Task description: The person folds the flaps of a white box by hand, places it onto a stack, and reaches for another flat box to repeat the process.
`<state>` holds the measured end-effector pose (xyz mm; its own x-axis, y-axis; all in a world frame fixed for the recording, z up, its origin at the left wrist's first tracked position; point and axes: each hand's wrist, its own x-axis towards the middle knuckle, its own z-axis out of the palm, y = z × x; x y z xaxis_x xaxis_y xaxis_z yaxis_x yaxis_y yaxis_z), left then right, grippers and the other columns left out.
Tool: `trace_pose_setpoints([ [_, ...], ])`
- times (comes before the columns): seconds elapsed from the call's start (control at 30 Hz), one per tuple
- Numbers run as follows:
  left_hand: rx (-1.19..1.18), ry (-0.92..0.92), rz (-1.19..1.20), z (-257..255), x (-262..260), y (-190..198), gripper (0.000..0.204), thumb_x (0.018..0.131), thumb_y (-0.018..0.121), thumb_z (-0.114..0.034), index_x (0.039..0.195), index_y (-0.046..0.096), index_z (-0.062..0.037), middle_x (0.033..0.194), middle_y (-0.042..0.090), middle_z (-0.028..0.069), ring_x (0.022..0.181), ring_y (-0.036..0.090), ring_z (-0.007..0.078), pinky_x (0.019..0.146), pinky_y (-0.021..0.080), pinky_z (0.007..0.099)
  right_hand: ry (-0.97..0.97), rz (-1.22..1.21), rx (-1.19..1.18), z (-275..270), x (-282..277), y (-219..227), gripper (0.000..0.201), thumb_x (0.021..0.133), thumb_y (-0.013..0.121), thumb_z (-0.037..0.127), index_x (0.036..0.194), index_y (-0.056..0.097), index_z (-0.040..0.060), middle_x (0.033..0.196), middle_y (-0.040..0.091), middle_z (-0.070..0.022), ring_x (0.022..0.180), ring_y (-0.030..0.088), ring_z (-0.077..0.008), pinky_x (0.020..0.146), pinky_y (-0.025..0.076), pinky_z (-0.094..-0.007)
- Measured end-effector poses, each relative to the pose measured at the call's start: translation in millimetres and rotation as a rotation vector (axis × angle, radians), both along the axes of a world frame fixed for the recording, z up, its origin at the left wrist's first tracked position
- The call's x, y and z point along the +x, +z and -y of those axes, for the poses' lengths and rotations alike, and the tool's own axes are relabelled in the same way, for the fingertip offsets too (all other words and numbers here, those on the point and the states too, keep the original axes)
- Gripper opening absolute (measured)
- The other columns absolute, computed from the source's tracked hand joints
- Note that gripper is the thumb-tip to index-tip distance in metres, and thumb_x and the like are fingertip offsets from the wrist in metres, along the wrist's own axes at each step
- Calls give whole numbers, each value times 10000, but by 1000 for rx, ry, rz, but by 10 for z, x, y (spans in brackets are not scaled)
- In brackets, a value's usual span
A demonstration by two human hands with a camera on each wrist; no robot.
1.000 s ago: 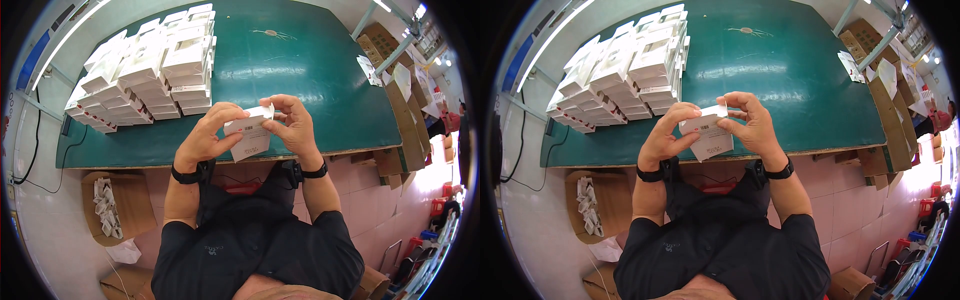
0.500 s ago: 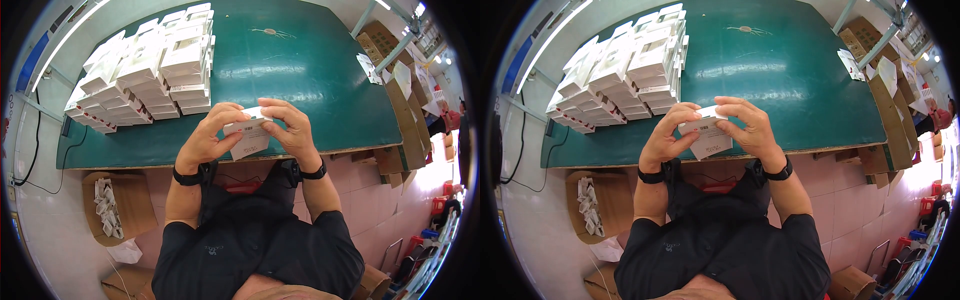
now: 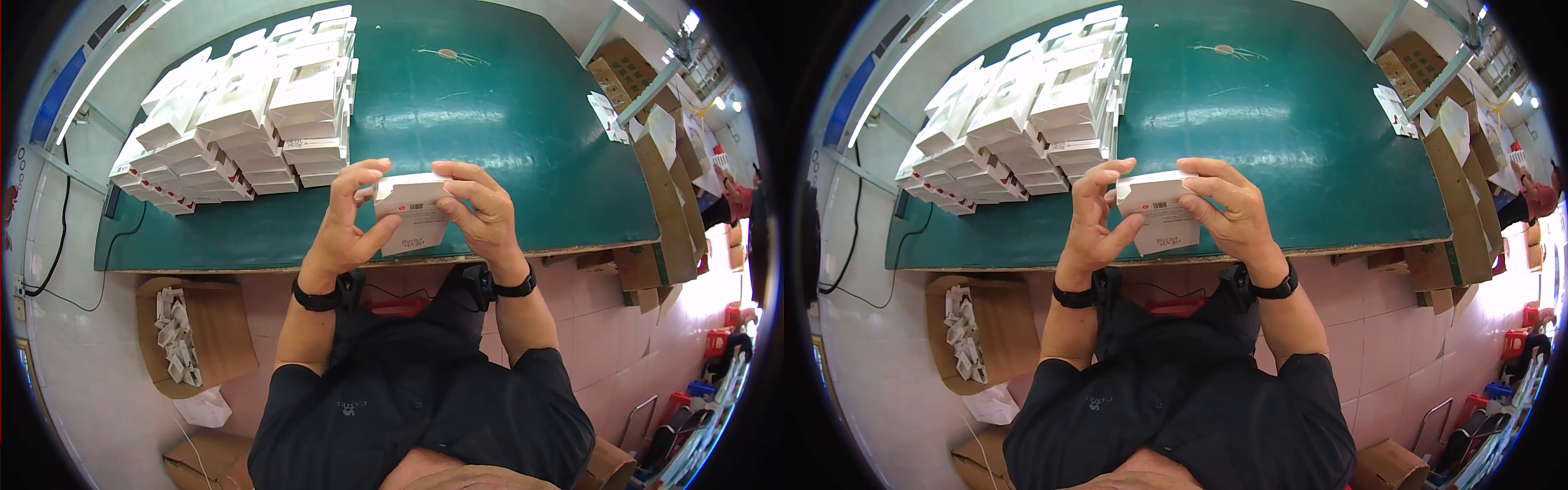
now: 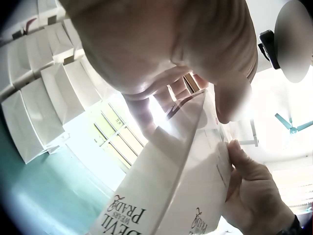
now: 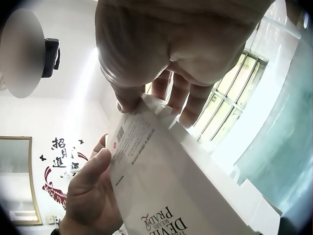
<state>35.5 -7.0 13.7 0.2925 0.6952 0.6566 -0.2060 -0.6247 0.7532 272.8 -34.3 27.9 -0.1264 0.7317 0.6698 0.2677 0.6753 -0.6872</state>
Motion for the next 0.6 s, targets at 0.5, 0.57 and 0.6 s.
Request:
trace_pose_setpoints([
  [0.5,-29,-5,-202,-18,-196,-87,266,982,737,-43,1224,636,-1,1479,529,178,1263,596,220,1016,538,360,69,-72,-91,-15,-35,-92,311,950,795,143,1223,700,28,1388,660,-182,1237,659,-292,1009,555,-387],
  [0.57,-58,-4,-160,-8,-173,-86,287,981,751,-62,1238,640,1,1484,536,184,1249,603,214,1005,541,355,79,-202,-167,1,-74,-111,398,946,801,132,1311,668,45,1440,622,-185,1276,638,-298,1032,555,-402],
  [0.6,-58,-4,-159,-5,-156,-81,287,981,751,-62,1238,640,1,1484,536,184,1249,603,214,1005,541,355,79,-201,-167,8,-73,-107,398,946,801,132,1311,668,45,1440,622,-185,1276,638,-298,1032,555,-402],
])
